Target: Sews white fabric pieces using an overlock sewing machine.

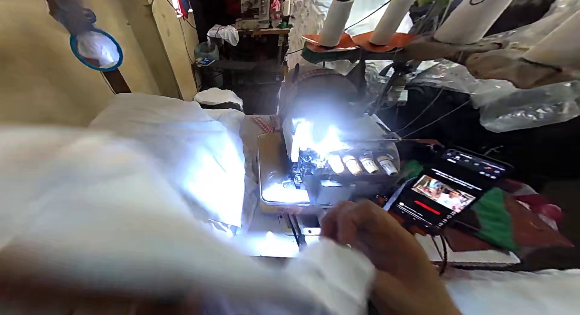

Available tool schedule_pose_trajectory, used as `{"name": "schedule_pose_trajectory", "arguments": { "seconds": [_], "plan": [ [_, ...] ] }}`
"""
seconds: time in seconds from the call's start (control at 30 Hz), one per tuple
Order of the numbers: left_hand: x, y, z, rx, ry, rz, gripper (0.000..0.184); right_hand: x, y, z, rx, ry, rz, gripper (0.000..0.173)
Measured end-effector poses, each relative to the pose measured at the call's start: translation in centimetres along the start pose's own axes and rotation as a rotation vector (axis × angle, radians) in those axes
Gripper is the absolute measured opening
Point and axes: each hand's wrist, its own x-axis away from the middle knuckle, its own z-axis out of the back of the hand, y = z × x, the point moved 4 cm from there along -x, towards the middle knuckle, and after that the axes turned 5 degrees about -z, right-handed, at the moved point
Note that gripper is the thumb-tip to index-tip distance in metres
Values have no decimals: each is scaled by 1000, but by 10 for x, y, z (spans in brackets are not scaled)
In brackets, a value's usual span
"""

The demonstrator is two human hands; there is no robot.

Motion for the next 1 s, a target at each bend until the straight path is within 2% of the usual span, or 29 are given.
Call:
{"name": "schedule_pose_trajectory", "arguments": {
  "seconds": [0.07, 0.13, 0.17, 0.27, 0.33, 0.37, 0.4, 0.43, 0.5, 0.57, 0.67, 0.73, 0.8, 0.83, 0.9, 1.0],
  "plan": [
    [12, -54, -49, -174, -365, 193, 20, -12, 42, -3, -70, 129, -167, 19],
    [39, -100, -88, -130, -863, 413, 39, -19, 78, -2, -122, 198, -334, 18],
    [60, -114, -97, -102, -1037, 439, 47, -20, 91, -2, -149, 217, -382, 16],
    [116, -107, -104, 120, -1382, 430, 49, -15, 110, -2, -149, 265, -396, 11],
    [140, -97, -100, 313, -1539, 477, 56, -12, 111, 0, -159, 277, -361, 11],
    [146, -96, -97, 323, -1595, 487, 58, -11, 110, 2, -136, 282, -347, 11],
    [150, -99, -93, 286, -1614, 460, 57, -8, 109, 5, -93, 289, -330, 11],
    [149, -106, -90, 230, -1557, 412, 53, -6, 109, 9, -27, 300, -307, 11],
    [135, -122, -79, 135, -1336, 356, 41, 6, 113, 21, 151, 337, -259, 12],
    [126, -130, -63, 68, -1198, 335, 29, 21, 126, 27, 293, 341, -289, 16],
    [143, -118, -48, 98, -1223, 339, 14, 37, 149, 13, 415, 172, -457, 25],
    [164, -105, -48, 164, -1294, 352, 16, 37, 161, -7, 565, 63, -573, 36],
    [180, -97, -50, 220, -1280, 376, 16, 29, 168, -29, 739, 40, -615, 50],
    [184, -95, -51, 246, -1256, 397, 15, 26, 171, -39, 797, 52, -593, 50],
    [187, -93, -49, 271, -1191, 436, 14, 24, 177, -50, 815, 114, -499, 36],
    [177, -95, -45, 297, -1098, 467, 13, 31, 179, -46, 545, 197, -306, 22]
  ]
}}
